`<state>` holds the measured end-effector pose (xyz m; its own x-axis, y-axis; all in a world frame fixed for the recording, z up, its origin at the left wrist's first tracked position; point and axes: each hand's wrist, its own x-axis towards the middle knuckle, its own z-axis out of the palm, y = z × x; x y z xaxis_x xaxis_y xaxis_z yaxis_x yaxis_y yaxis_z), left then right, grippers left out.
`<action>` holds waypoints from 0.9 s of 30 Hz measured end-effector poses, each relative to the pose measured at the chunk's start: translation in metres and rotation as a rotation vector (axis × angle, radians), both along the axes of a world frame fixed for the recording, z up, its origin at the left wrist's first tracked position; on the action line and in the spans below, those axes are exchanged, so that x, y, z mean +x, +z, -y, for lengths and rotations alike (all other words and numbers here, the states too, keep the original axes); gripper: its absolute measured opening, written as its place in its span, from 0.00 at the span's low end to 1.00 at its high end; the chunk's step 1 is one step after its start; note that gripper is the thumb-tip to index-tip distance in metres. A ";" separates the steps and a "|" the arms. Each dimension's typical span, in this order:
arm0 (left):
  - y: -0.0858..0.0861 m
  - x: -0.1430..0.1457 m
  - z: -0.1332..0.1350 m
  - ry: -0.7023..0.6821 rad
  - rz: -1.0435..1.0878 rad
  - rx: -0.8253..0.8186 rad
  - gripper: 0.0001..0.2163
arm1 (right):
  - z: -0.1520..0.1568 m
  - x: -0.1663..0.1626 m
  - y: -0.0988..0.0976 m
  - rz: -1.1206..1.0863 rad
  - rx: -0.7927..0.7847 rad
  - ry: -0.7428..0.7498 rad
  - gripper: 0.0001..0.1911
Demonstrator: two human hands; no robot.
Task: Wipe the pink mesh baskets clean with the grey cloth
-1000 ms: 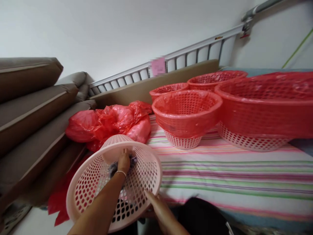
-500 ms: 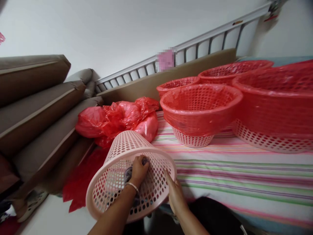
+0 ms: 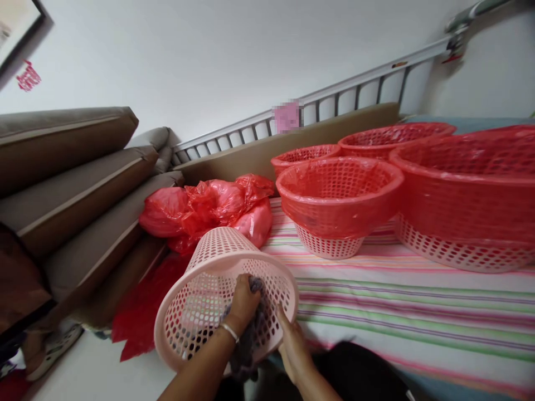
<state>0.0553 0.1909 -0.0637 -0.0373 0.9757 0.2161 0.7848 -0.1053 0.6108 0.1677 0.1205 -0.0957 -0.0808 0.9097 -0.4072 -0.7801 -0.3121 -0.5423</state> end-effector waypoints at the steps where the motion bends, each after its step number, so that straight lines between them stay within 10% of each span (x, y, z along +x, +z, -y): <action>1: -0.001 -0.002 -0.014 -0.001 -0.020 0.010 0.14 | 0.000 0.000 0.001 -0.007 0.000 -0.002 0.40; 15: -0.016 -0.048 -0.091 0.142 -0.131 0.033 0.15 | -0.005 -0.007 -0.001 0.012 0.039 -0.016 0.37; 27: 0.007 0.007 0.061 -0.192 0.032 -0.055 0.17 | 0.003 -0.001 -0.005 -0.085 0.006 0.037 0.38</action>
<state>0.0621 0.1297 -0.0567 0.1449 0.9757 0.1643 0.7336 -0.2174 0.6439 0.1670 0.1175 -0.1007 -0.1483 0.9077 -0.3924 -0.8112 -0.3386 -0.4767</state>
